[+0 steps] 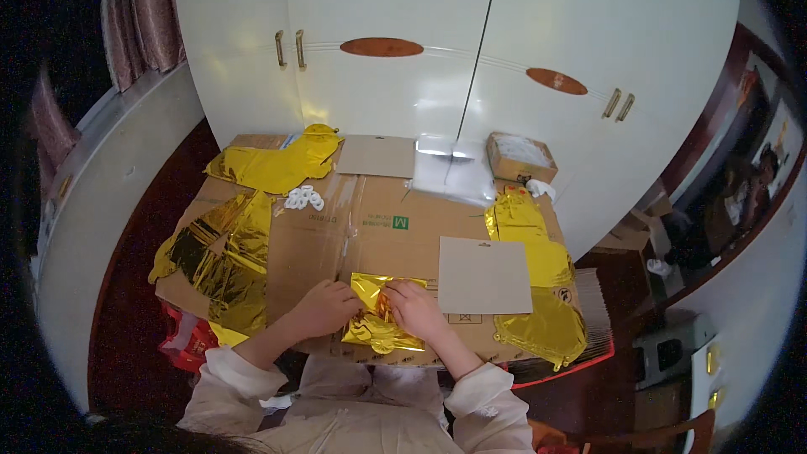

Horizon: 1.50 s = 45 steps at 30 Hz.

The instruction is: Folding gold-colored foil decorations and placing them into cardboard boxes for packaging.

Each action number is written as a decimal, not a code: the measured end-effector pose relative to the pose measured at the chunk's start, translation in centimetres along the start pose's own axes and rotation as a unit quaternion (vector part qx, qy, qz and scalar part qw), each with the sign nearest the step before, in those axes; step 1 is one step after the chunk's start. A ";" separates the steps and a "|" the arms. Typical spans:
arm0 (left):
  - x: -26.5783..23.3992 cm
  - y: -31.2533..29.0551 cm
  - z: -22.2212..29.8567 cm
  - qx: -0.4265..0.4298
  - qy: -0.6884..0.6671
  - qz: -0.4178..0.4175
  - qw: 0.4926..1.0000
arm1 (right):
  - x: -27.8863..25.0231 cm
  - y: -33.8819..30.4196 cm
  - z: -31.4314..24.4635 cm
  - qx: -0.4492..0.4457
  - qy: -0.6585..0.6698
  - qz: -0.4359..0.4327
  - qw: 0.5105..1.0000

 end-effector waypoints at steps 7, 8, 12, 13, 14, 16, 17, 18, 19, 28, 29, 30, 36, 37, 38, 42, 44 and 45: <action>-0.5 -1.3 0.0 0.044 0.084 0.056 0.994 | -0.1 -0.2 0.0 0.001 0.004 0.011 1.000; -0.7 -1.2 0.1 0.050 0.095 0.066 0.992 | -0.1 -0.2 0.0 0.002 0.005 0.011 1.000; -0.7 -0.8 0.0 0.081 0.124 0.079 0.986 | -0.2 -0.2 0.1 0.002 0.008 0.010 1.000; -0.6 -0.7 0.0 0.091 0.126 0.077 0.985 | -0.2 -0.2 0.1 0.001 0.010 0.009 1.000; -0.6 -0.6 0.0 0.096 0.127 0.078 0.984 | -0.2 -0.2 0.2 0.005 0.012 0.007 1.000; -0.6 -0.5 0.2 0.107 0.127 0.080 0.983 | -0.1 -0.3 0.2 0.010 0.016 0.001 1.000; -0.7 -0.4 0.3 0.109 0.131 0.088 0.981 | -0.1 -0.3 0.1 0.007 0.015 0.002 1.000; -0.9 -0.3 0.4 0.110 0.135 0.096 0.980 | -0.2 -0.2 0.1 0.003 0.013 0.002 1.000; -1.1 -0.1 0.5 0.111 0.139 0.104 0.979 | -0.3 -0.2 0.0 0.000 0.011 0.003 1.000; -1.1 0.9 -1.1 0.094 -0.006 0.129 0.987 | 0.0 -0.2 0.4 0.005 0.025 -0.002 1.000; -0.9 0.9 -1.1 0.095 -0.001 0.126 0.987 | 0.0 -0.2 0.4 0.006 0.028 -0.002 1.000; -0.8 1.0 -1.0 0.097 0.004 0.124 0.988 | -0.1 -0.3 0.4 0.008 0.031 -0.003 0.999; -0.8 1.0 -1.1 0.099 -0.007 0.107 0.989 | -0.1 -0.2 0.5 0.002 0.037 0.000 0.999; -0.7 1.0 -1.3 0.100 -0.004 0.104 0.990 | 0.0 -0.2 0.5 0.001 0.037 -0.003 0.999; -0.5 1.0 -1.4 0.100 -0.005 0.102 0.990 | 0.0 -0.2 0.4 0.001 0.035 -0.003 0.999; 0.0 1.1 -1.9 0.094 -0.014 0.092 0.991 | 0.1 -0.2 0.6 0.005 0.035 -0.004 0.999; 0.0 1.4 -1.9 0.089 -0.033 0.082 0.992 | 0.3 -0.3 0.8 0.008 0.041 -0.007 0.999; -0.1 1.6 -1.9 0.087 -0.048 0.075 0.992 | 0.3 -0.3 0.8 0.010 0.044 -0.009 0.999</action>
Point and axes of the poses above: each hand's wrist, its own y-axis towards the middle knuckle, its own x-axis out of the palm, z = x × y, the point moved 5 cm from there along y, towards the middle knuckle, and after that the axes turned 14 degrees about -z, right-handed, at the moved point
